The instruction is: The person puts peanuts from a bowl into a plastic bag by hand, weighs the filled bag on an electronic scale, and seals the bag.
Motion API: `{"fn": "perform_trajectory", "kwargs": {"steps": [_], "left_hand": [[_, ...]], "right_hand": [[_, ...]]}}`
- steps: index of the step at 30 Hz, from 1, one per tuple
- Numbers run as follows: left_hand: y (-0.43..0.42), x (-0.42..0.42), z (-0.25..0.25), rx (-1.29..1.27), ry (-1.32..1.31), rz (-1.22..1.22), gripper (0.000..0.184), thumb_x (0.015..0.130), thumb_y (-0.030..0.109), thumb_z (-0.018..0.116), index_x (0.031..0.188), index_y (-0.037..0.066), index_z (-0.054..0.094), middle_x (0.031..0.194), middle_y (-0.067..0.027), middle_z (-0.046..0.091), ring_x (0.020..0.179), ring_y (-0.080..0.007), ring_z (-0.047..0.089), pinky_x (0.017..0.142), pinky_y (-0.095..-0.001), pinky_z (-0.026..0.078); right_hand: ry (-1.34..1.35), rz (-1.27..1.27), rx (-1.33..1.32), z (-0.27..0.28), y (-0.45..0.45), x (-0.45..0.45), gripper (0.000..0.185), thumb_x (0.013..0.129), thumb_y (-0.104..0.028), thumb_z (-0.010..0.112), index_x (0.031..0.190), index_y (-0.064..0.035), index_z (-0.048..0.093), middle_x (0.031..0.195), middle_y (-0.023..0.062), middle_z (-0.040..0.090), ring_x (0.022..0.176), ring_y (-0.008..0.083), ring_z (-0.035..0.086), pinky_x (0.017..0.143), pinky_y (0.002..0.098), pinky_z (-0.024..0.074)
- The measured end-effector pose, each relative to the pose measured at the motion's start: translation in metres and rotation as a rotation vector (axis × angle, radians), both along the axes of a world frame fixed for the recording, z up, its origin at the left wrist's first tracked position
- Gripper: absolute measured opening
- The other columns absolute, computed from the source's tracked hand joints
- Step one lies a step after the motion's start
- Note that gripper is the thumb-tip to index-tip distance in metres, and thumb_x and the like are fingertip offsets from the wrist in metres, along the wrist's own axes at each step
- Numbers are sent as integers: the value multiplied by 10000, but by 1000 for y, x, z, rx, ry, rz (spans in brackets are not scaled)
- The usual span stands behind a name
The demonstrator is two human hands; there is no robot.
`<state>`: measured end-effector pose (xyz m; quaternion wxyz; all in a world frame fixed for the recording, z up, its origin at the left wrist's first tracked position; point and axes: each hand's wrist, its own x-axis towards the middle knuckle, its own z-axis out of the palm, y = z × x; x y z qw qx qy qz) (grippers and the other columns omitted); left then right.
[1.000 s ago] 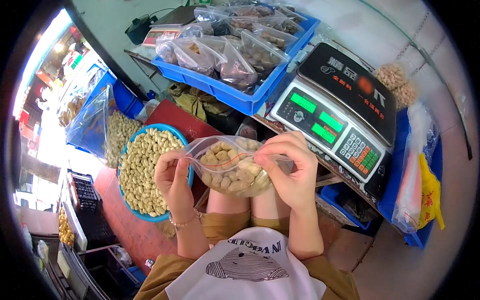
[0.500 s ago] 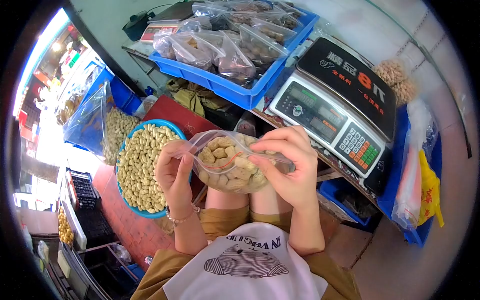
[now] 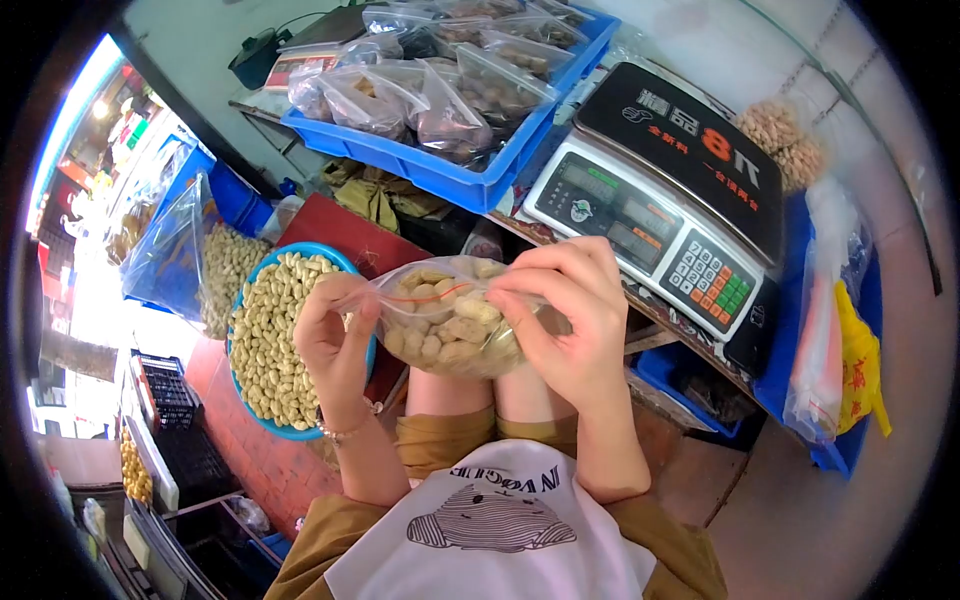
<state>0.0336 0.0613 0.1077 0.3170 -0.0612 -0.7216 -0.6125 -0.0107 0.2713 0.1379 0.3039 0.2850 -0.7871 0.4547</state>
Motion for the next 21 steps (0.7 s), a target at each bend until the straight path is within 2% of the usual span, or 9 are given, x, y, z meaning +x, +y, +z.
{"fn": "perform_trajectory", "kwargs": {"steps": [4,10,13,21], "left_hand": [[5,-1,5,-75,-28,-10,79,793,-23,709,843,11,659,839,-52,624,790,-162,565,701,-265,455],[9,-1,2,-120,15,106,102,766,-44,715,837,14,670,832,-61,635,769,-184,572,664,-261,470],[5,-3,3,-170,46,106,112,751,-40,725,836,14,675,818,-66,640,759,-188,572,657,-257,469],[4,-4,29,-353,35,0,199,676,-51,737,850,37,697,809,-59,663,740,-205,560,657,-298,448]], "right_hand": [[33,50,71,8,-4,0,168,638,-27,781,779,-78,705,824,9,648,795,227,549,714,334,439],[154,-114,198,3,0,0,154,644,-59,759,779,-91,691,820,-8,640,796,228,553,728,354,413],[154,-112,181,1,1,0,151,651,-67,758,784,-88,689,823,-3,639,795,229,553,732,357,413],[93,56,195,9,-3,-1,171,645,-79,766,797,-86,687,851,2,632,795,228,553,738,363,423]]}}
